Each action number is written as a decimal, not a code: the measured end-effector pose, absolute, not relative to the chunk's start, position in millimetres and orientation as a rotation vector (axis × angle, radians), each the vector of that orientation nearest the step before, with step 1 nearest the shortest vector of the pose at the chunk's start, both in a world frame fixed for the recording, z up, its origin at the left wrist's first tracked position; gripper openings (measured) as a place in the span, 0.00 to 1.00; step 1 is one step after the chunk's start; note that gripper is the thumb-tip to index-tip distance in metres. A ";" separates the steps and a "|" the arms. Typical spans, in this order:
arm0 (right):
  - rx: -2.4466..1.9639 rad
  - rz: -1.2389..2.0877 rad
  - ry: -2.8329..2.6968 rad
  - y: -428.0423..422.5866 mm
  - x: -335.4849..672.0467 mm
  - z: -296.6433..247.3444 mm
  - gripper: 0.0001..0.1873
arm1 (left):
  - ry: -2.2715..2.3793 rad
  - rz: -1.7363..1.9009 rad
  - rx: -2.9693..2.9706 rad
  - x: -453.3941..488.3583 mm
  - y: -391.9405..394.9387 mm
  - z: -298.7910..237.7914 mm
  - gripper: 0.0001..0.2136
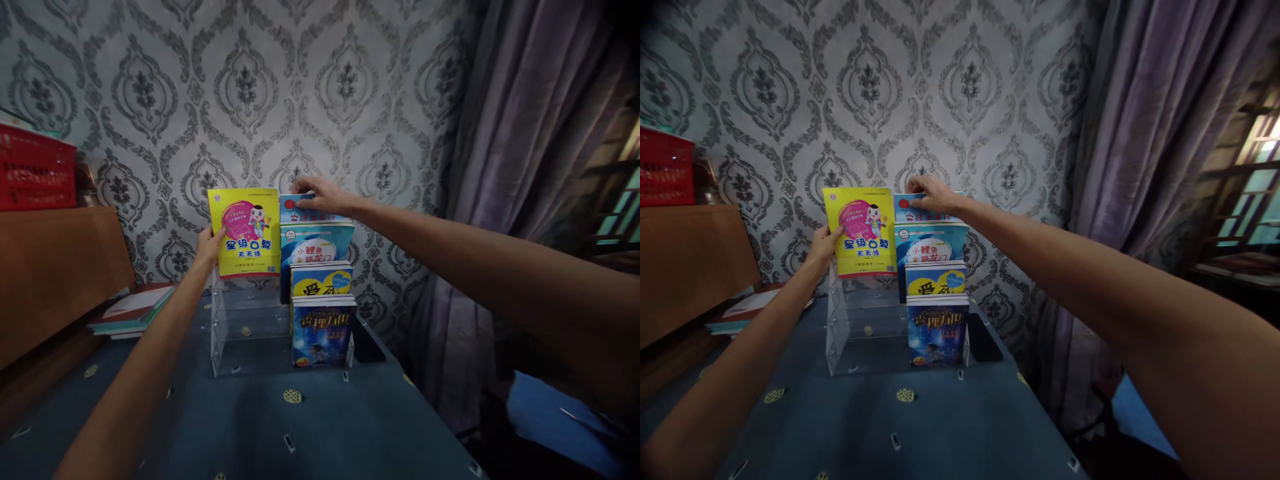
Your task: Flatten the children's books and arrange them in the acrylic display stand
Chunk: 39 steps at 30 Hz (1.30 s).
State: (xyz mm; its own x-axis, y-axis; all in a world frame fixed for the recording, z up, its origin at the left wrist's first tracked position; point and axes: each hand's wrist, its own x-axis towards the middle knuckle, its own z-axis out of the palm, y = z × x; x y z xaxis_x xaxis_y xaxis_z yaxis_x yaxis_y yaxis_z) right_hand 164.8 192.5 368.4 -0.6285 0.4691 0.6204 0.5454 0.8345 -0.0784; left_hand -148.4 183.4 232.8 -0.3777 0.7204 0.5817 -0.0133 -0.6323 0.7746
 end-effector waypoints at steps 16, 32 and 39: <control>-1.130 -0.489 -2.110 163.9 121.6 361.9 0.11 | 0.925 1.990 1.415 -147.5 169.0 231.8 0.25; -1.052 -0.486 -2.176 166.3 132.0 361.0 0.11 | 0.885 1.942 1.445 -150.6 163.5 230.2 0.28; -1.038 -0.502 -2.197 162.2 130.3 358.9 0.15 | 0.881 1.952 1.464 -148.0 161.0 231.3 0.28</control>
State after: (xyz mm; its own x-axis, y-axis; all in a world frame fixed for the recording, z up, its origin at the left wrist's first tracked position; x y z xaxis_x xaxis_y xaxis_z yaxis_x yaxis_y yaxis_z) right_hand 130.3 162.2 358.9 -0.4764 0.5388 0.6948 0.7870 0.6137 0.0637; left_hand -148.0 161.0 231.3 -0.2636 0.7471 0.6103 -0.0366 -0.6399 0.7676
